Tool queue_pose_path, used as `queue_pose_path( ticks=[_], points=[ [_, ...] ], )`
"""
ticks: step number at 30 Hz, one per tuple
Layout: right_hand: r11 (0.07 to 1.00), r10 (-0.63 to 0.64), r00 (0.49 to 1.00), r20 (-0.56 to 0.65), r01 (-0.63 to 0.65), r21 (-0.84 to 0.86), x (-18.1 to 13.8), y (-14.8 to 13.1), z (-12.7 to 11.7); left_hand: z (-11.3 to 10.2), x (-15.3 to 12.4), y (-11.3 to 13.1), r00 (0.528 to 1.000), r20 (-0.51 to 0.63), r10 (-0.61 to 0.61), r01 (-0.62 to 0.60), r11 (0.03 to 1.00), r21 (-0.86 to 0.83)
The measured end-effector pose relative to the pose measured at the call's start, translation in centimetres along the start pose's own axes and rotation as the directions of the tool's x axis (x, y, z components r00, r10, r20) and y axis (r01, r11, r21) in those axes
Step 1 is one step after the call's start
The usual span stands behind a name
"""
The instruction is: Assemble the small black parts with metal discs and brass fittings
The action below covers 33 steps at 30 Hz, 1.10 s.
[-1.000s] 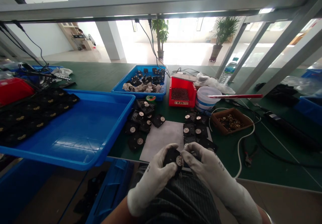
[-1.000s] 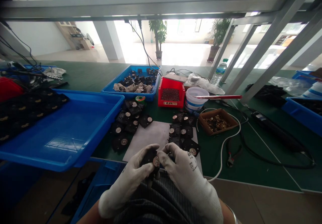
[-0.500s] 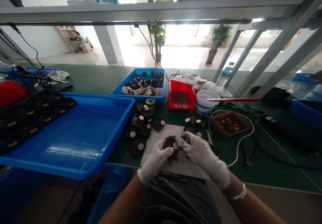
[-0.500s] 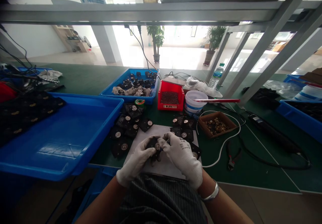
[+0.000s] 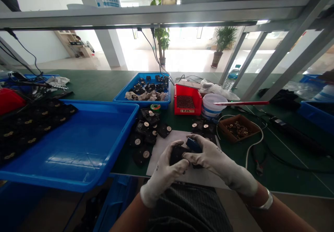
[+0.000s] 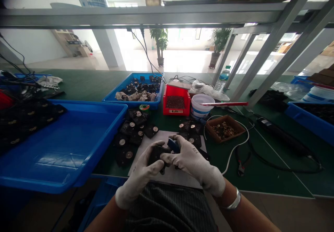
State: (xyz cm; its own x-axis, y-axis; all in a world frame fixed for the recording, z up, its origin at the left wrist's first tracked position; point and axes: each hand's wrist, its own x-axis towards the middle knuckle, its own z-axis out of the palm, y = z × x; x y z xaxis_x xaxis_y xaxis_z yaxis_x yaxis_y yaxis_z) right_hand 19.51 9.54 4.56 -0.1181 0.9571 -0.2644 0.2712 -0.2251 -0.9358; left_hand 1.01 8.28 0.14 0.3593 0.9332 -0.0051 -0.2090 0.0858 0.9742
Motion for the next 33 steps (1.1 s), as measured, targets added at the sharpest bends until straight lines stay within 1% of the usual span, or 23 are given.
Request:
queue_pose_path(
  ticks=[2, 4, 7, 10, 12, 13, 16, 18, 19, 21, 24, 27, 33],
  points=[
    [0.999, -0.040, 0.999, 0.028, 0.040, -0.005, -0.4, -0.8, -0.3, 0.2, 0.2, -0.3, 0.997, -0.035, 0.063, -0.062, 0.997, 0.047],
    [0.997, -0.070, 0.996, 0.055, 0.072, -0.034, -0.7, -1.6, -0.5, 0.5, 0.4, -0.2, 0.993, -0.066, 0.101, -0.096, 0.993, 0.072],
    [0.996, -0.070, 0.995, 0.073, 0.074, -0.056, -1.0, -2.2, -0.3, 1.2, 0.4, 0.7, 0.994, -0.077, 0.076, -0.073, 0.996, 0.046],
    [0.997, -0.076, 0.995, 0.070, 0.076, 0.008, -0.7, -1.9, 0.0, 1.4, 0.5, 1.9, 0.995, -0.071, 0.063, -0.061, 0.997, 0.038],
    [0.996, -0.088, 0.996, 0.033, 0.087, 0.030, -0.1, -1.6, -0.1, 1.2, 1.0, 2.4, 0.996, -0.057, 0.070, -0.068, 0.997, 0.044],
    [0.995, -0.097, 0.995, -0.004, 0.097, 0.028, 0.2, -1.5, -0.4, 0.9, 1.3, 2.4, 0.997, -0.042, 0.062, -0.061, 0.998, 0.026],
    [0.992, -0.118, 0.982, -0.144, 0.122, 0.014, 0.9, -1.5, -1.8, -0.2, 2.4, 2.0, 1.000, 0.007, -0.013, 0.014, 0.996, -0.092],
    [0.991, -0.121, 0.977, -0.177, 0.128, 0.029, 1.1, -1.5, -2.5, -0.8, 3.1, 1.4, 0.998, 0.015, -0.061, 0.063, 0.987, -0.146],
    [0.991, -0.119, 0.980, -0.158, 0.127, 0.040, 1.2, -1.5, -2.7, -1.1, 3.4, 1.0, 0.997, 0.007, -0.072, 0.072, 0.985, -0.156],
    [0.992, -0.114, 0.990, -0.082, 0.119, 0.052, 1.2, -1.4, -2.7, -1.3, 3.9, 0.2, 0.997, -0.008, -0.082, 0.080, 0.982, -0.170],
    [0.994, -0.106, 0.994, 0.010, 0.106, 0.014, 1.5, -0.9, -2.1, -1.4, 4.4, -0.9, 0.994, -0.023, -0.110, 0.103, 0.972, -0.210],
    [0.990, -0.109, 0.994, 0.021, 0.111, -0.084, 2.4, -0.6, -1.9, -1.3, 4.6, -1.7, 0.989, -0.034, -0.141, 0.129, 0.962, -0.241],
    [0.951, -0.099, 0.994, 0.047, 0.108, -0.290, 4.2, -0.5, -2.5, -1.5, 5.0, -2.6, 0.982, -0.064, -0.175, 0.152, 0.952, -0.267]
  ],
)
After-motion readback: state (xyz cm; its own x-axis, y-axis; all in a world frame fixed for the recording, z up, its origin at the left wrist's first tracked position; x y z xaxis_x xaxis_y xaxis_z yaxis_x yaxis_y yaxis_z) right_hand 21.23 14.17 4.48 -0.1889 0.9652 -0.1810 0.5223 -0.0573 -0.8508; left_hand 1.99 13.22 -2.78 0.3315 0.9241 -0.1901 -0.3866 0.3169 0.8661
